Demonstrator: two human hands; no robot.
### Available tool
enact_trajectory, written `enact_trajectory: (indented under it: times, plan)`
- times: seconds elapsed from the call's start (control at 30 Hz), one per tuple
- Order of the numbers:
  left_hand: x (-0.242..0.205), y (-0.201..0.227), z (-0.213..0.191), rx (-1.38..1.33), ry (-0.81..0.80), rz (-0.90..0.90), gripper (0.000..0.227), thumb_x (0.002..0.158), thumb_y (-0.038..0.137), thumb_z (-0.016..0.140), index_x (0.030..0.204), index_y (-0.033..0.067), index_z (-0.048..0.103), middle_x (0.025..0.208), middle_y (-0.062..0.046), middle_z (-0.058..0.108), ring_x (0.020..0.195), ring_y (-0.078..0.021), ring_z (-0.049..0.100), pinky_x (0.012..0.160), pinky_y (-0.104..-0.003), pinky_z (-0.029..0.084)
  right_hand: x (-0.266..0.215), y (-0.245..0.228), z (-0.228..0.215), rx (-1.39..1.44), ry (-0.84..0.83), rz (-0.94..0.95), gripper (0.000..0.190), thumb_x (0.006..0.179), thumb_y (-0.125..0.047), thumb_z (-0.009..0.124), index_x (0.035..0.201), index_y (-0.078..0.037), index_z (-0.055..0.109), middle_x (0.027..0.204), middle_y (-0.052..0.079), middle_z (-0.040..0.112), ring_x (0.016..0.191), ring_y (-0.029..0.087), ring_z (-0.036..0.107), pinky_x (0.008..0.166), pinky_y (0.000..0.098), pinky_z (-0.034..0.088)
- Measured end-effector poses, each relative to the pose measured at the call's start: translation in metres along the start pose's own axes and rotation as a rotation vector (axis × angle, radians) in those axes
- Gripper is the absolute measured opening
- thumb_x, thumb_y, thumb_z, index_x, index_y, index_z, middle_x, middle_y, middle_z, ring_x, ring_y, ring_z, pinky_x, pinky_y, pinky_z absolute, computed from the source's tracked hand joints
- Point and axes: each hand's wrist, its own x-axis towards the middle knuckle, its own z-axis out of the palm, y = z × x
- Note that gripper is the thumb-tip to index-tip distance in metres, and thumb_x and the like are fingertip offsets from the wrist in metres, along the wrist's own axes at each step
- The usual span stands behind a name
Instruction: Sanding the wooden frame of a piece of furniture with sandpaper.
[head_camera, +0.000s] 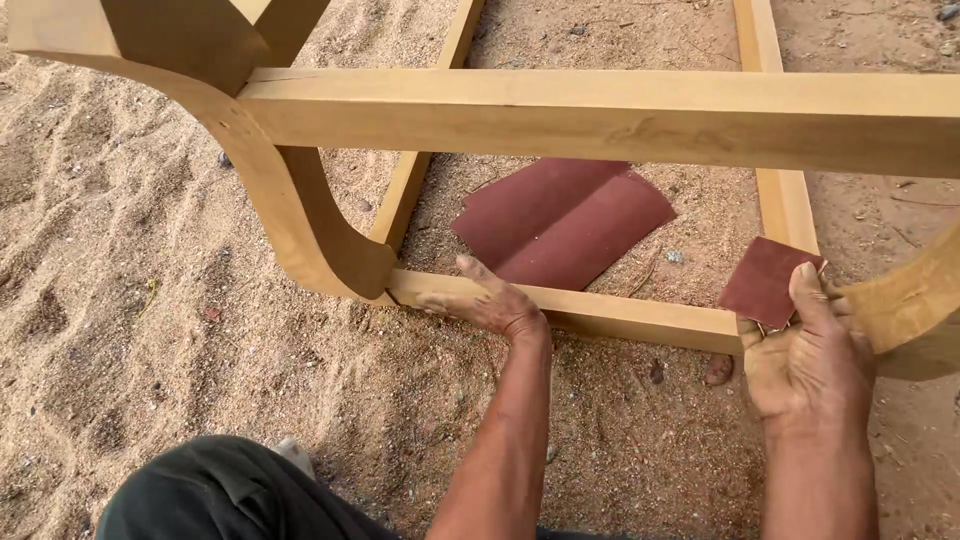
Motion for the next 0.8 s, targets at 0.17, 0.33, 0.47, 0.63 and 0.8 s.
enact_trajectory:
  times: [0.17, 0.33, 0.47, 0.63, 0.8]
  plan:
    - [-0.086, 0.035, -0.003, -0.075, -0.098, -0.160, 0.118, 0.090, 0.077, 0.040, 0.158, 0.0018, -0.019, 0.168, -0.025, -0.019, 0.160, -0.0375, -0.006, 0.129, -0.048, 0.006, -0.010, -0.001, 0.015, -0.005, 0.019, 0.083, 0.036, 0.100, -0.017, 0.072, 0.133, -0.012, 0.060, 0.117, 0.000, 0.072, 0.112, 0.013, 0.071, 0.098, 0.0414, 0.057]
    - [-0.199, 0.034, 0.005, -0.083, -0.347, -0.416, 0.125, 0.082, 0.078, 0.043, 0.158, 0.0129, -0.031, 0.167, -0.018, -0.029, 0.157, -0.0357, -0.002, 0.125, -0.047, 0.016, 0.002, 0.000, 0.005, 0.030, 0.036, 0.058, 0.037, 0.101, -0.016, 0.073, 0.135, -0.013, 0.057, 0.121, 0.000, 0.072, 0.118, 0.014, 0.071, 0.104, 0.0420, 0.059]
    - [-0.275, -0.010, 0.001, 0.082, -0.711, -0.481, 0.122, 0.094, 0.076, 0.044, 0.152, 0.0072, -0.037, 0.165, -0.022, -0.035, 0.158, -0.0406, -0.018, 0.131, -0.047, 0.008, 0.018, 0.004, -0.033, -0.053, -0.083, -0.077, 0.033, 0.106, -0.019, 0.071, 0.135, -0.016, 0.056, 0.126, -0.002, 0.069, 0.121, 0.014, 0.068, 0.103, 0.0438, 0.055]
    - [-0.248, 0.000, -0.070, 0.053, -1.142, -0.721, 0.093, 0.109, 0.049, 0.052, 0.164, 0.0077, -0.010, 0.169, -0.025, 0.013, 0.152, -0.0380, 0.032, 0.126, -0.049, 0.034, 0.023, -0.010, -0.048, 0.075, -0.096, -0.056, 0.036, 0.099, -0.025, 0.079, 0.129, -0.019, 0.061, 0.124, -0.007, 0.069, 0.116, 0.008, 0.067, 0.102, 0.0325, 0.056]
    - [-0.131, 0.019, -0.125, -0.111, -0.856, -0.641, 0.027, 0.105, 0.025, 0.065, 0.087, 0.0080, 0.054, 0.071, -0.009, 0.065, 0.052, -0.0144, 0.063, 0.045, -0.029, 0.056, 0.041, 0.004, -0.060, 0.126, -0.059, 0.021, 0.042, 0.088, -0.027, 0.086, 0.124, -0.016, 0.066, 0.119, -0.006, 0.073, 0.114, 0.009, 0.070, 0.102, 0.0294, 0.060]
